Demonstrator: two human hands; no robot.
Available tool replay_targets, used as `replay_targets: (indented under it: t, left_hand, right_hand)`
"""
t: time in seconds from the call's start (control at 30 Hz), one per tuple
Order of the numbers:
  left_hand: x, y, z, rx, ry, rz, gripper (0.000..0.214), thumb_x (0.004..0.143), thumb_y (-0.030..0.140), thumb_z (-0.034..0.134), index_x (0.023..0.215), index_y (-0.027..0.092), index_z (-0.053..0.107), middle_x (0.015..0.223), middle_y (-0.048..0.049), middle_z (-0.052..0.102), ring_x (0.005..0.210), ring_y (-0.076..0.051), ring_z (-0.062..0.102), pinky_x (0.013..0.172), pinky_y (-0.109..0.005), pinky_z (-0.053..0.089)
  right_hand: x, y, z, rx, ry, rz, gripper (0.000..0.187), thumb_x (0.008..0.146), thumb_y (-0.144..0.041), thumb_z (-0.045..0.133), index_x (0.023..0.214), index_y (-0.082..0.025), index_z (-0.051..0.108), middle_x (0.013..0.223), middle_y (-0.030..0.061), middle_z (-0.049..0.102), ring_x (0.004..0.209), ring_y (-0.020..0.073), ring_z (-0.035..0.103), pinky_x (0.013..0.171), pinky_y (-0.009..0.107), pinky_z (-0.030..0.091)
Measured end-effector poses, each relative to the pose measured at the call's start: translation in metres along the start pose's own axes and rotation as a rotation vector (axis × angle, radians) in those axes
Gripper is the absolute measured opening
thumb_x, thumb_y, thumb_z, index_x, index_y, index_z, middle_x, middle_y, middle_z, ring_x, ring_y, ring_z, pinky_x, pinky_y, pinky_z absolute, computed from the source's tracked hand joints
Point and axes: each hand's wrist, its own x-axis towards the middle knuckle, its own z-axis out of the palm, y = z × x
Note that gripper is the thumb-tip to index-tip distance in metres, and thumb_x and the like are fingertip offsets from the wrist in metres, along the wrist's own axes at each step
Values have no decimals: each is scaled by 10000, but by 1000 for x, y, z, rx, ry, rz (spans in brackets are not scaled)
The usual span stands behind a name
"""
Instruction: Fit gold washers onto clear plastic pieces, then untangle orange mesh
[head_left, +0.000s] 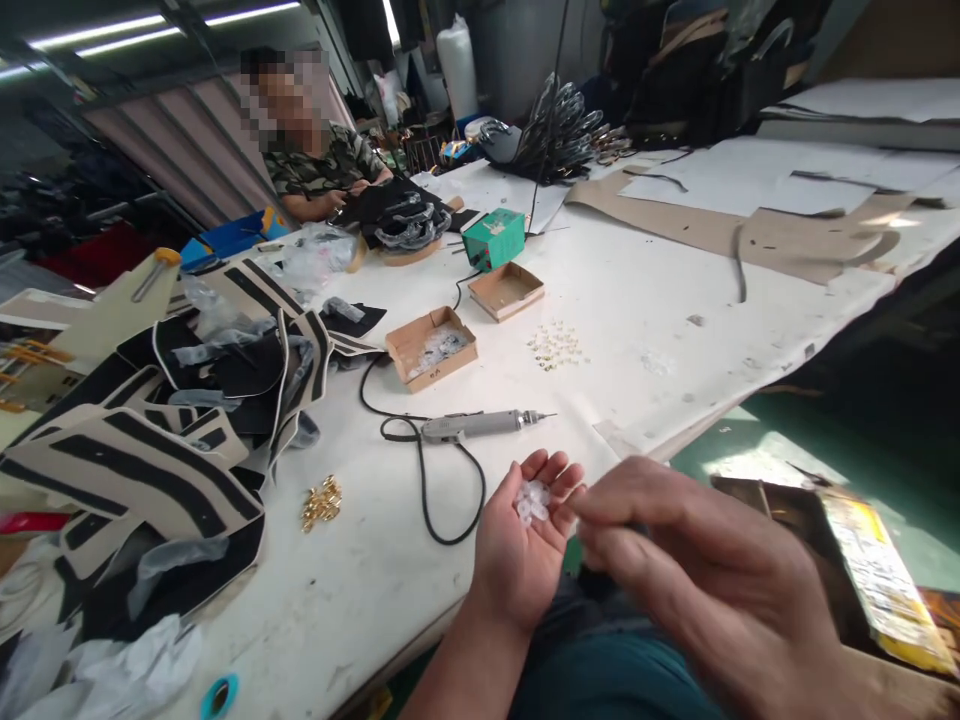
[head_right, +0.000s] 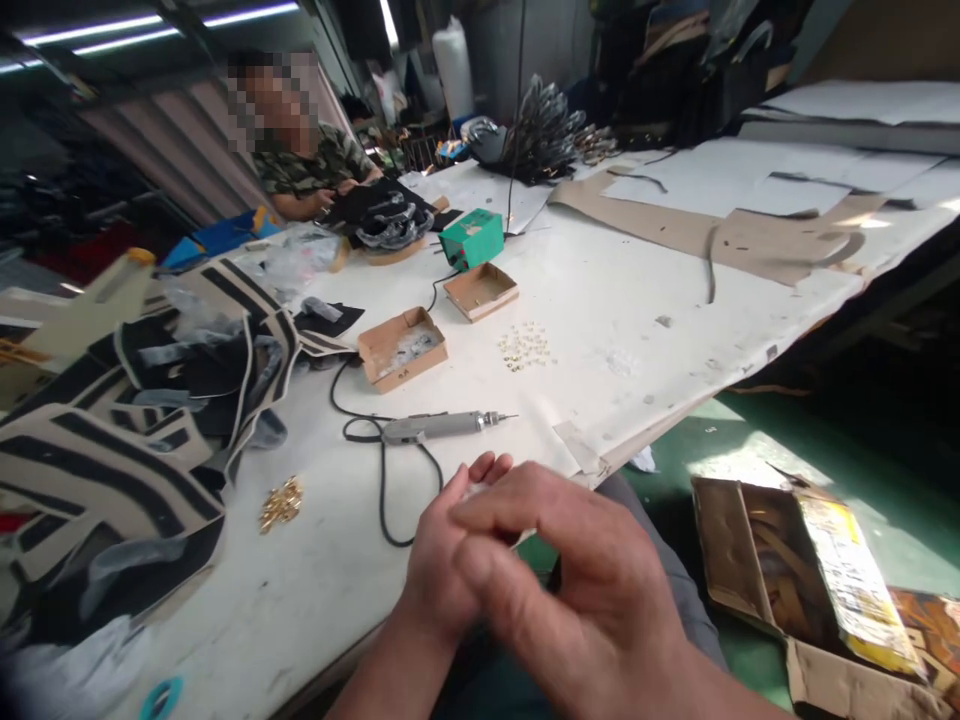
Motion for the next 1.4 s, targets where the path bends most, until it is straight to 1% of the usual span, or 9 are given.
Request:
replay_targets:
  t: [0.07,0.27,0.53,0.7,0.83,0.93,1.07,1.2,1.4]
  left_hand:
    - [12,-4,11,-12,-51,-38,255,957,269,575,1130,93,641,1196,-155,685,1107,-270,682,950,-380,574]
    - [34,-18,41,-64,-66,-147,319,947,238,553,1218,76,606,1357,-191,615,1232,-306,625,1016,-421,557]
    - [52,-21,45,-51,-48,-152,323,943,229,558,1215,66,620,1303,-207,646,1178,-257,658,979,-334,567]
    - [66,-11,38,-75,-38,-135,238,929,219,579,1061,37,658,1185,-227,677,1133,-264,673,976,-310,555]
    - [83,-1,33,-102,-73,-185,195,939,199,546,958,48,668,1007,-168,704,964,-209,701,873,-277,575]
    - [93,5,30,-115,-90,-206,167,937,180,535,908,63,651,872,-103,692,788,-167,683,783,-283,572]
    - [97,8,25,-35,-117,-325,219,927,257,555,934,54,635,864,-138,694,786,-232,701,833,-364,554]
    - [96,6,17,0,-126,-421,286,920,317,536,981,50,619,839,-148,680,791,-274,706,822,-387,532]
    - [97,7,16,15,-120,-501,286,894,308,492,947,55,615,814,-141,665,759,-266,693,767,-370,509]
  right_hand:
    - [13,24,4,58,-15,60,138,978,-341,612,1046,-308,727,936,45,705,814,198,689,711,290,592]
    - [15,80,4,-171,-161,151,195,947,-262,652,1130,-288,714,1014,40,671,867,190,654,757,294,549]
    - [24,99,11,-324,-169,52,209,986,-250,580,1149,-257,711,1076,76,670,954,225,640,866,356,545]
    - [36,103,22,-365,-207,44,169,979,-211,569,1016,-251,729,990,50,681,892,211,638,792,331,517]
    - [53,96,26,-319,-237,122,166,973,-218,553,971,-257,715,956,31,679,844,190,637,747,303,496]
    - [73,94,25,-207,-237,231,177,994,-297,540,937,-251,702,919,23,675,801,173,639,726,282,496]
    - [117,108,23,-220,-185,337,216,976,-383,559,875,-224,664,822,9,663,738,169,616,670,271,480]
    - [173,140,29,-398,-202,296,236,966,-402,547,851,-218,641,768,-11,651,707,164,578,659,278,434]
    - [242,183,61,-556,-300,213,233,974,-376,500,901,-230,666,935,18,677,835,183,600,747,290,414]
